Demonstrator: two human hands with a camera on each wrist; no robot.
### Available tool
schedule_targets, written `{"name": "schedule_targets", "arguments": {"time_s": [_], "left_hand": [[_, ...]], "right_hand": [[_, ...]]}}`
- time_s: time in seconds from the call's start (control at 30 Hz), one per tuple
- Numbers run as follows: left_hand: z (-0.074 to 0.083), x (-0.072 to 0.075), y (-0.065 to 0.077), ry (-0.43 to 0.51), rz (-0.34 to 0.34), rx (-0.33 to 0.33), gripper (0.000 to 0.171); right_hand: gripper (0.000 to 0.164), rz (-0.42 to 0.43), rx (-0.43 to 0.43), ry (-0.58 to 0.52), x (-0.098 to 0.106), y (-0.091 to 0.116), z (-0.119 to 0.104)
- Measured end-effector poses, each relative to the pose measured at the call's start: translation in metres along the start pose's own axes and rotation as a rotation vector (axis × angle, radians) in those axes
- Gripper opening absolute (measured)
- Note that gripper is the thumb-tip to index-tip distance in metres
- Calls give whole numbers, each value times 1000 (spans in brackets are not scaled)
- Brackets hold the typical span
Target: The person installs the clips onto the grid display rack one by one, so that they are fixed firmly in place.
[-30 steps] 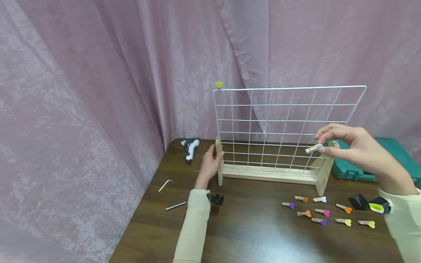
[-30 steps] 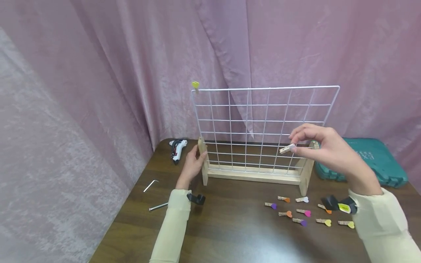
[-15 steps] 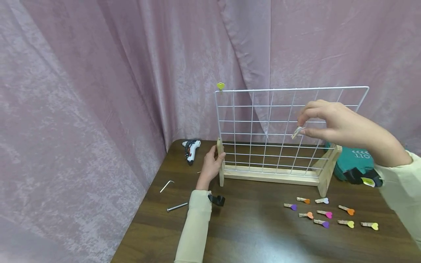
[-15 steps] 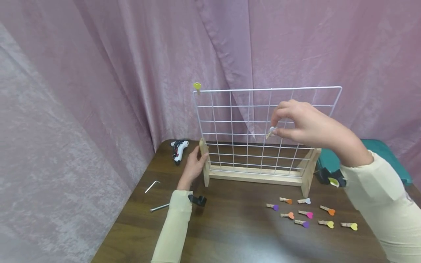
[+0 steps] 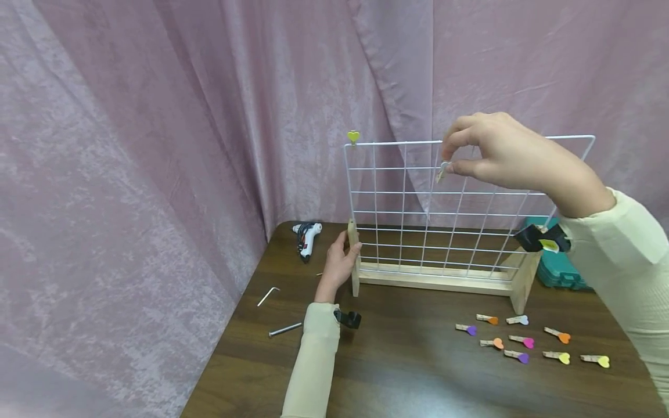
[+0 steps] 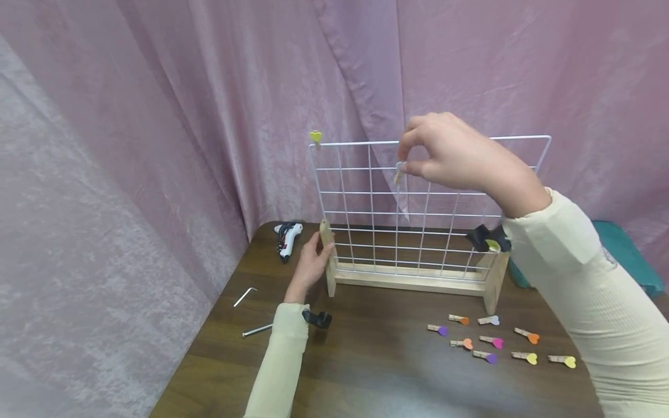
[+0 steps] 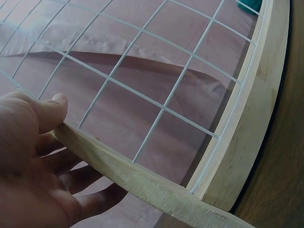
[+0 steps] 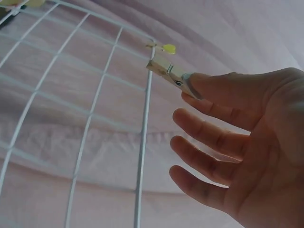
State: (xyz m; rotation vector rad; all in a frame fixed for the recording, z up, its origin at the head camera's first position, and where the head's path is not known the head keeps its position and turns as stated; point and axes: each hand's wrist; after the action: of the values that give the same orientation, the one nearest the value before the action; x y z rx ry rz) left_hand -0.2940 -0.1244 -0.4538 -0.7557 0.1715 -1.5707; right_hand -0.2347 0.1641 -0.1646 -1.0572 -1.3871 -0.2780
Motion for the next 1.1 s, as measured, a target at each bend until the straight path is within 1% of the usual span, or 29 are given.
{"name": "schedule_targets", "arguments": {"time_s": [0.13,0.23,0.37,0.47,0.63,0.7,0.8,0.87,0.93,1.0,1.1], "left_hand": [[0,0,1,15,-2,-7,38],[0,0,2,19,-2,-11,37],[-1,1,2,15,-4,-21,38],[-1,1,3,13,-5,-23,38],[-1,2,2,8,-9,0,38],[3,3,2,10,-10,-2,37],[15,7,3,28,-7,-20,35],[23,10,4,46,-9,-36,35],[27,12,5,58,-12,-42,36],[24,12,5,54,-19,-33,37],[10,10,4,41,-23,-8,39]], "right_hand": [[6,-7,0,12,0,-16,-7],[3,-34,-21,22,0,-28,-12],[5,-79,-58,27,1,-44,-17],[7,-98,-64,45,3,-56,-20],[10,-105,-58,84,6,-74,-26],[11,-99,-60,96,6,-81,-30],[12,-87,-65,98,6,-90,-35],[16,-78,-66,96,5,-96,-37],[21,-75,-71,91,4,-101,-38],[25,-67,-55,87,2,-106,-39],[24,-65,-17,71,-1,-114,-38]]}}
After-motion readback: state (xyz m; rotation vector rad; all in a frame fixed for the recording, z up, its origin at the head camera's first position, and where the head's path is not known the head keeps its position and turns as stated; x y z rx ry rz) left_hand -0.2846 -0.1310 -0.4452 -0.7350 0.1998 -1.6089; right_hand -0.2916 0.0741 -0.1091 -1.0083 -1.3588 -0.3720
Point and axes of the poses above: each hand's wrist, its own y-axis away from the middle knuckle, its own x-axis out of the back of the hand, z = x × y, and after that the axes turned 12 degrees about -x, right-handed
